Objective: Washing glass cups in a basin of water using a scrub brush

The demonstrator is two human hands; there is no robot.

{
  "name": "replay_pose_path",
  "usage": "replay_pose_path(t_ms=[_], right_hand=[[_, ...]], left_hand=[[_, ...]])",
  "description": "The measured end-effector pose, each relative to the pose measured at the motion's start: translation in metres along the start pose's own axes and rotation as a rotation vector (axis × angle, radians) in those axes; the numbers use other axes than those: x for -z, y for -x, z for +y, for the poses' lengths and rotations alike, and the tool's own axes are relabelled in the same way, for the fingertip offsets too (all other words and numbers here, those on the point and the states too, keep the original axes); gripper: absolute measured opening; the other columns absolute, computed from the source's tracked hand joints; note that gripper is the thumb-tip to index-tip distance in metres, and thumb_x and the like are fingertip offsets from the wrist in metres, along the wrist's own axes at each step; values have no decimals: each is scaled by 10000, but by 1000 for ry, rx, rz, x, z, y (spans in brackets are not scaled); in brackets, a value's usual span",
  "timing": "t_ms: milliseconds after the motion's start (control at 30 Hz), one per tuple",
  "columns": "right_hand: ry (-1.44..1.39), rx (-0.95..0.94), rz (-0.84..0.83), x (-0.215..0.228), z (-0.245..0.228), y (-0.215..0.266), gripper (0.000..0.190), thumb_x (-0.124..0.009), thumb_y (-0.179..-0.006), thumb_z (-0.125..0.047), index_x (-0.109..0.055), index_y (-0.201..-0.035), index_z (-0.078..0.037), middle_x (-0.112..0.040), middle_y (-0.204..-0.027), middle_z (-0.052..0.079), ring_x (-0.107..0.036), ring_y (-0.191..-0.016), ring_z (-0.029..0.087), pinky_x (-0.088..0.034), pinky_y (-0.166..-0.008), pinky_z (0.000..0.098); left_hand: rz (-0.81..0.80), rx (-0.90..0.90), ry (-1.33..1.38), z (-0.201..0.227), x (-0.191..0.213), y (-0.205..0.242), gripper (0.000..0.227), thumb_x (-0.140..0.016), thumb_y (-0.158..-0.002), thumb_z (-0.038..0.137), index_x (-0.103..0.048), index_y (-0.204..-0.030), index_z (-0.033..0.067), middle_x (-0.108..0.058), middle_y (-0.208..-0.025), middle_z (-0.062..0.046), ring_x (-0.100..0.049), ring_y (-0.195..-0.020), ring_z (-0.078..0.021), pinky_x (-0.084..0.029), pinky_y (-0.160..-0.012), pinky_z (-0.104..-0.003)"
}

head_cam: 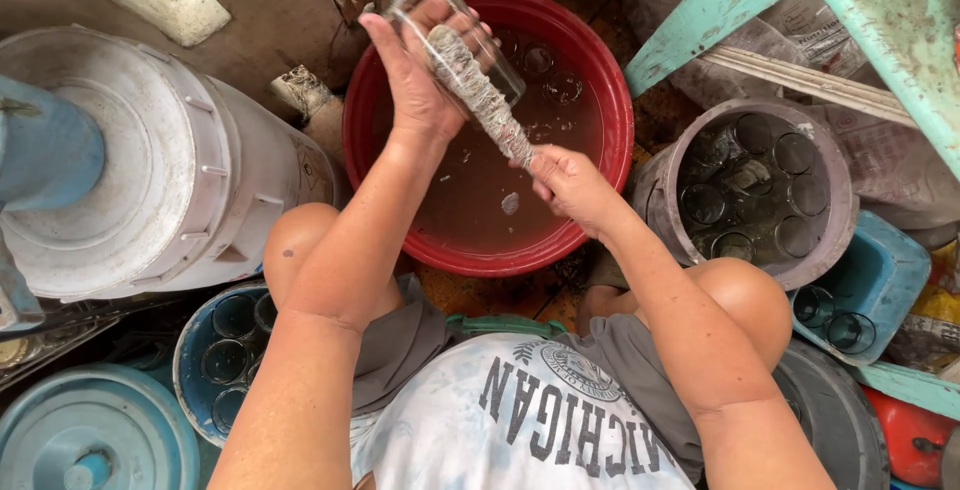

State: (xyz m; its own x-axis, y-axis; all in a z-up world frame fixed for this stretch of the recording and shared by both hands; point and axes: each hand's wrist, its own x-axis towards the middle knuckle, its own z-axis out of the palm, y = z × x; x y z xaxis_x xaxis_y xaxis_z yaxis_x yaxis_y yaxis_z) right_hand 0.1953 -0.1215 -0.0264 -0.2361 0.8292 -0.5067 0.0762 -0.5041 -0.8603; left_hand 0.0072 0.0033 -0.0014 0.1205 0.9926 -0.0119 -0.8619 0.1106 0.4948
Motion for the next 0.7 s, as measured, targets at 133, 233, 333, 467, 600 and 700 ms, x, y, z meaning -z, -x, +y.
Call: replay_pose_path(t_ms=[133, 233, 333, 467, 600, 700], right_hand=[[616, 234, 331, 13, 2, 1, 307, -500, -1058, -264, -662, -1291, -145, -613, -763, -21, -559, -698, 165, -437, -699, 330], [766, 353, 354, 31, 9, 6, 429, -466, -1072, -325, -611, -1357, -39, -703, -1307, 101, -664, -1156, 314, -495, -927, 425], [896, 355, 384, 47, -3, 28, 146, -529, -1061, -215, -643, -1033, -129, -657, -765, 29, -628, -688, 253, -442, -555, 407], [1186, 238, 544, 95, -13, 63, 144, -568, -1052, -259, -670, -998, -172, -717, -867, 97, -655, -747, 378, -449, -571, 521], [1316, -115, 544, 159, -9, 91, 251, -533, -1098, -313, -728, -1121, -157, -760, -937, 152, -683, -806, 413, -502, -642, 536], [1175, -252, 519, 195, 20, 114, 354, -471, -1127, -280, -620, -1380, -83, -683, -1194, 172, -630, -967, 445, -533, -719, 604]], left_hand=[[37, -47, 127, 17, 14, -21, 746, -555, -719, 820, -715, -892, 112, -641, -726, -80, -615, -632, -221, -529, -627, -410], [251, -39, 100, 30, 14, -27, 796, -627, -518, 827, -621, -900, 128, -601, -828, -130, -583, -719, -267, -497, -705, -421], [405, -71, 31, 40, -3, -16, 764, -645, -408, 795, -578, -826, 159, -611, -784, -117, -629, -686, -284, -555, -687, -434], [448, 6, 7, 48, -22, -2, 794, -667, -300, 766, -623, -790, 143, -691, -778, -118, -683, -682, -288, -526, -618, -389], [313, 25, -25, 48, -30, 6, 794, -682, -325, 764, -590, -781, 120, -578, -702, -60, -507, -615, -201, -381, -615, -325], [222, 50, -15, 48, -29, 12, 772, -720, -364, 747, -529, -786, 129, -469, -721, -28, -402, -610, -171, -344, -624, -328]])
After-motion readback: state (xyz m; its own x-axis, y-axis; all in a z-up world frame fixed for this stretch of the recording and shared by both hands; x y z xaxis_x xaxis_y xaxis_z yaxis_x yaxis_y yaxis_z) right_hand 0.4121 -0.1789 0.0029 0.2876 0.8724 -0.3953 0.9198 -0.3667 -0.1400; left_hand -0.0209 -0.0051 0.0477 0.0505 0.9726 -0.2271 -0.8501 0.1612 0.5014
